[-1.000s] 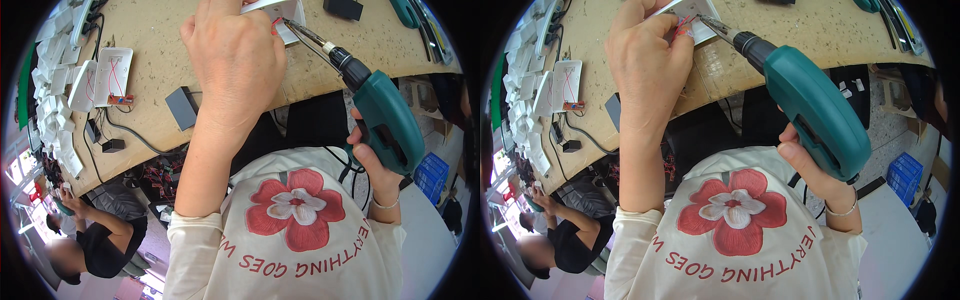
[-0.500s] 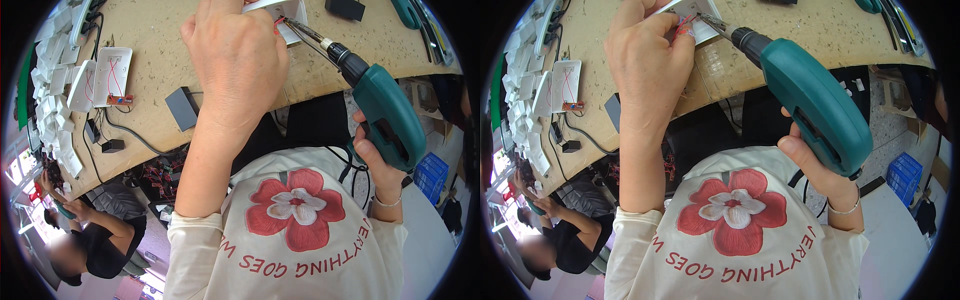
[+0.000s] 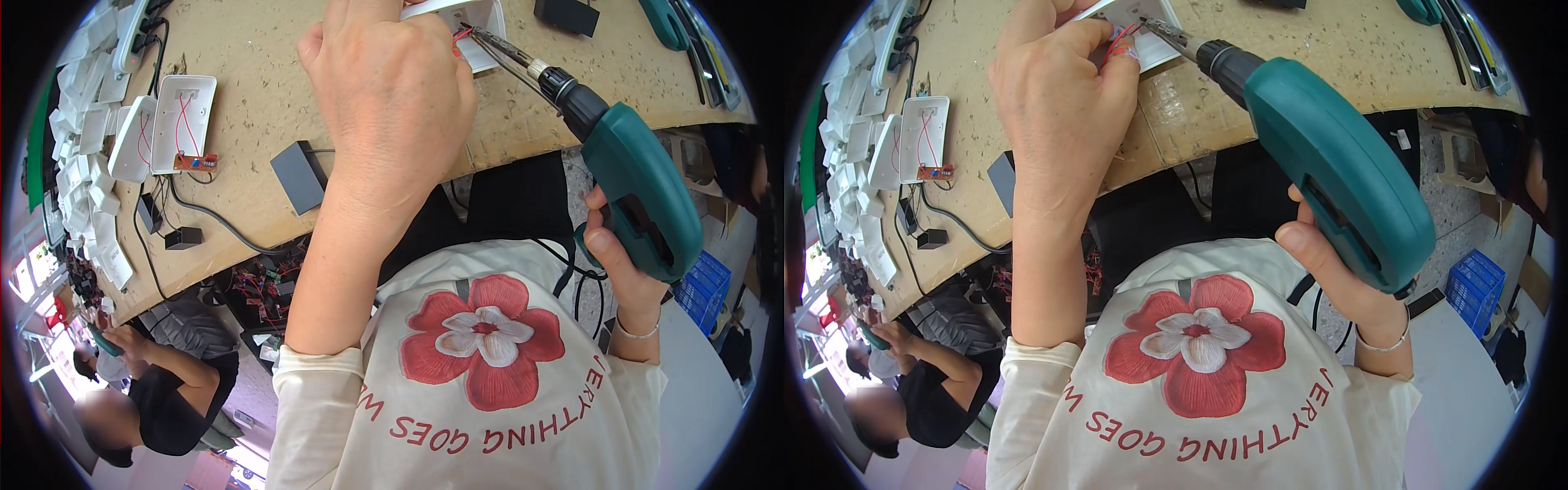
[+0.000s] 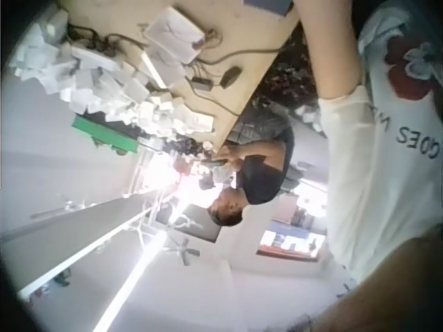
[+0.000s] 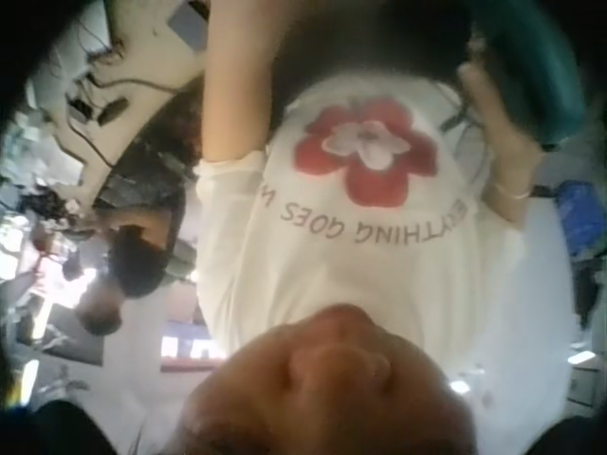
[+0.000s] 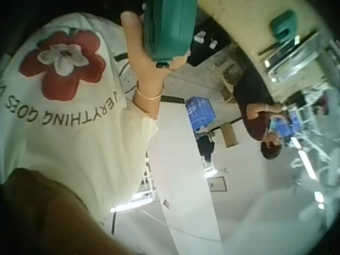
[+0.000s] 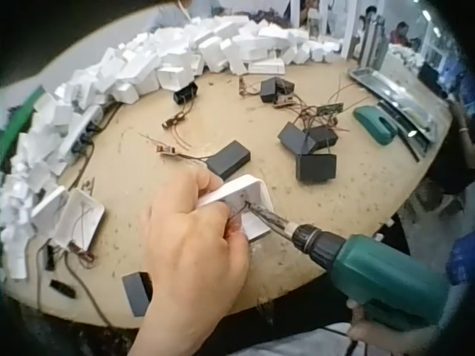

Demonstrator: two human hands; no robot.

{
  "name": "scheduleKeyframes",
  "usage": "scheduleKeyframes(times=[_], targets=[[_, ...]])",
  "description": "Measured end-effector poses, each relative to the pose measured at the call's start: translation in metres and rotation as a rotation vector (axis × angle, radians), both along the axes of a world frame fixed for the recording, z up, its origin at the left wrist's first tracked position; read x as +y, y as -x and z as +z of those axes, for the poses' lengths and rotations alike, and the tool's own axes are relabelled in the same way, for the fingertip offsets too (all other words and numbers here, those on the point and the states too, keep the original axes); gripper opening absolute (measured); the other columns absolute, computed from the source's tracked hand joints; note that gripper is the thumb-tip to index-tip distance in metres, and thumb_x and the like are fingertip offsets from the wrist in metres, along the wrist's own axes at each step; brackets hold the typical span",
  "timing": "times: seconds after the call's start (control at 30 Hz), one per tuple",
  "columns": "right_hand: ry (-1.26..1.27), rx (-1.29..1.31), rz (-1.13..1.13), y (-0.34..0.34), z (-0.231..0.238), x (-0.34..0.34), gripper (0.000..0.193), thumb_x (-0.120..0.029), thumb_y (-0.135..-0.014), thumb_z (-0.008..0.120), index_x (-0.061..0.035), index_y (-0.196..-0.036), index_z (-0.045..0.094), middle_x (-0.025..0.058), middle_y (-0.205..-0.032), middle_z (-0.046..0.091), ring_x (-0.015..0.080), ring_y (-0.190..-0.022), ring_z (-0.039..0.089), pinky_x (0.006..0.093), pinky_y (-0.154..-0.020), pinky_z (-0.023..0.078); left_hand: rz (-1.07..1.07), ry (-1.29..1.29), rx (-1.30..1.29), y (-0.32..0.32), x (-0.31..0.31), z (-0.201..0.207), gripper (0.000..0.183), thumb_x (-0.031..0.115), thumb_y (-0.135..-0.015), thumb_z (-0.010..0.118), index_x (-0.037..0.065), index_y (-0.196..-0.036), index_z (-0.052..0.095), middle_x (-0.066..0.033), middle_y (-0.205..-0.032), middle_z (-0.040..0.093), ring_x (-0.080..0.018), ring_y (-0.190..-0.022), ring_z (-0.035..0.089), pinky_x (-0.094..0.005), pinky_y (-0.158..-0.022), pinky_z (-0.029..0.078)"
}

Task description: Soldering electrical wires inside a small plastic enclosure using a soldering gun.

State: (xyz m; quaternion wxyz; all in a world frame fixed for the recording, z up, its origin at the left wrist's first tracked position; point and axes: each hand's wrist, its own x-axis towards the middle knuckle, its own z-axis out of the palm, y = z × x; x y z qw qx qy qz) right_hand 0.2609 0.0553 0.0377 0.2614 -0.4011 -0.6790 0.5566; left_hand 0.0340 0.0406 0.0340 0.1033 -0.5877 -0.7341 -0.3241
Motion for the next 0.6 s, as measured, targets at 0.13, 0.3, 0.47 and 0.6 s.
scheduleKeyframes(times=[0.13,0.3,0.47,0.6], targets=[[-0.041,-0.031,0.033,-0.0015,0.0016,0.0015,0.04,-0.008,-0.074,0.069,0.0045,-0.108,0.052,0.009,-0.088,0.057,0.0114,-0.067,0.052,0.0224,-0.058,0.043,-0.007,-0.018,0.008,0.0006,0.0001,-0.0006,0.005,-0.001,-0.06,0.06,-0.002,-0.064,0.058,-0.0113,-0.086,0.055,-0.0282,-0.083,0.053,-0.0381,-0.072,0.038],[-0.116,-0.064,0.054,-0.0039,0.0007,0.0024,0.04,-0.008,-0.074,0.069,0.0042,-0.108,0.052,0.0083,-0.086,0.057,0.0112,-0.067,0.052,0.0223,-0.059,0.043,-0.018,-0.008,0.008,0.0016,0.0002,-0.0005,0.006,-0.002,-0.059,0.06,-0.002,-0.064,0.058,-0.0117,-0.086,0.055,-0.0285,-0.083,0.053,-0.0382,-0.072,0.038],[-0.087,-0.115,0.016,-0.0043,0.0043,0.0006,0.04,-0.008,-0.074,0.069,0.0038,-0.108,0.052,0.0063,-0.082,0.057,0.0117,-0.068,0.053,0.0228,-0.06,0.043,-0.007,-0.007,0.014,0.0002,0.0002,0.0002,0.006,-0.002,-0.058,0.06,-0.002,-0.064,0.058,-0.0117,-0.086,0.055,-0.0287,-0.083,0.053,-0.038,-0.072,0.038],[-0.104,-0.1,0.043,-0.0088,0.0016,0.0029,0.04,-0.008,-0.075,0.069,0.0034,-0.109,0.052,0.0059,-0.082,0.056,0.0118,-0.068,0.053,0.023,-0.06,0.043,-0.009,-0.023,0.014,0.0001,0.0008,-0.0001,0.006,-0.001,-0.058,0.06,-0.002,-0.064,0.058,-0.0116,-0.086,0.055,-0.0286,-0.082,0.053,-0.0381,-0.072,0.038]])
